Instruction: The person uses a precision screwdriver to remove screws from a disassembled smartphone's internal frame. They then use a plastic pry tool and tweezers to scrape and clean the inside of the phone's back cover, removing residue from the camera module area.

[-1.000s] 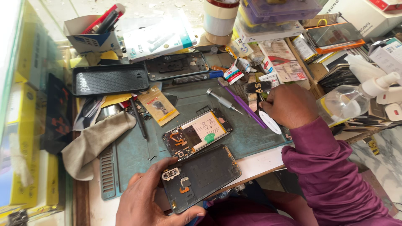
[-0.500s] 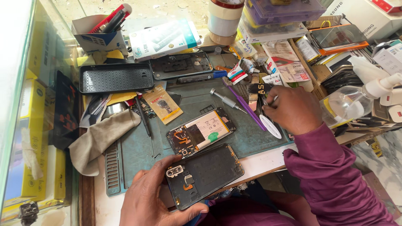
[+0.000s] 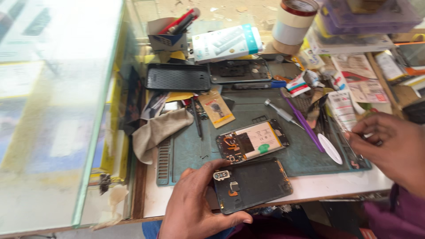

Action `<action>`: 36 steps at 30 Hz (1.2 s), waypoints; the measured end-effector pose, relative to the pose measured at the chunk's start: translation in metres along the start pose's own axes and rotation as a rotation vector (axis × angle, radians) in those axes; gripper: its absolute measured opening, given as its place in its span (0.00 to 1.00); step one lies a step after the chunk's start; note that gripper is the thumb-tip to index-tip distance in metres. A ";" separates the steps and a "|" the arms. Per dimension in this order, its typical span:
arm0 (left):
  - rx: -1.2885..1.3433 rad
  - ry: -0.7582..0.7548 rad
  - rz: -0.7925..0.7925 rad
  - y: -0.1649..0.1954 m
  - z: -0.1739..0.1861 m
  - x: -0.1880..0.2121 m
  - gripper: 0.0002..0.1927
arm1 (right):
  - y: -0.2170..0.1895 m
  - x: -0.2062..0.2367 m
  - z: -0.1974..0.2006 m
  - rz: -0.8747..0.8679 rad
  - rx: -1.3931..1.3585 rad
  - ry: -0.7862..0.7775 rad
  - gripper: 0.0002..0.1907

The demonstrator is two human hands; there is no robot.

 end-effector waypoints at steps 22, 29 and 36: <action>-0.001 -0.042 0.166 0.008 -0.001 -0.003 0.55 | 0.041 0.022 -0.056 -0.106 -1.341 -0.409 0.29; -0.004 -0.056 0.171 0.008 -0.002 -0.010 0.60 | 0.039 0.046 -0.084 0.024 -0.927 -0.332 0.14; 0.075 -0.023 0.154 0.008 0.000 -0.010 0.55 | 0.026 0.058 -0.094 0.199 -0.807 -0.301 0.12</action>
Point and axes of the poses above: each hand's wrist, its own x-axis away from the middle knuckle, its own z-axis out of the back of the hand, y = z × x, the point moved 4 cm from there along -x, towards the middle knuckle, and after that the axes turned 13 degrees about -x, right-handed, at the moved point
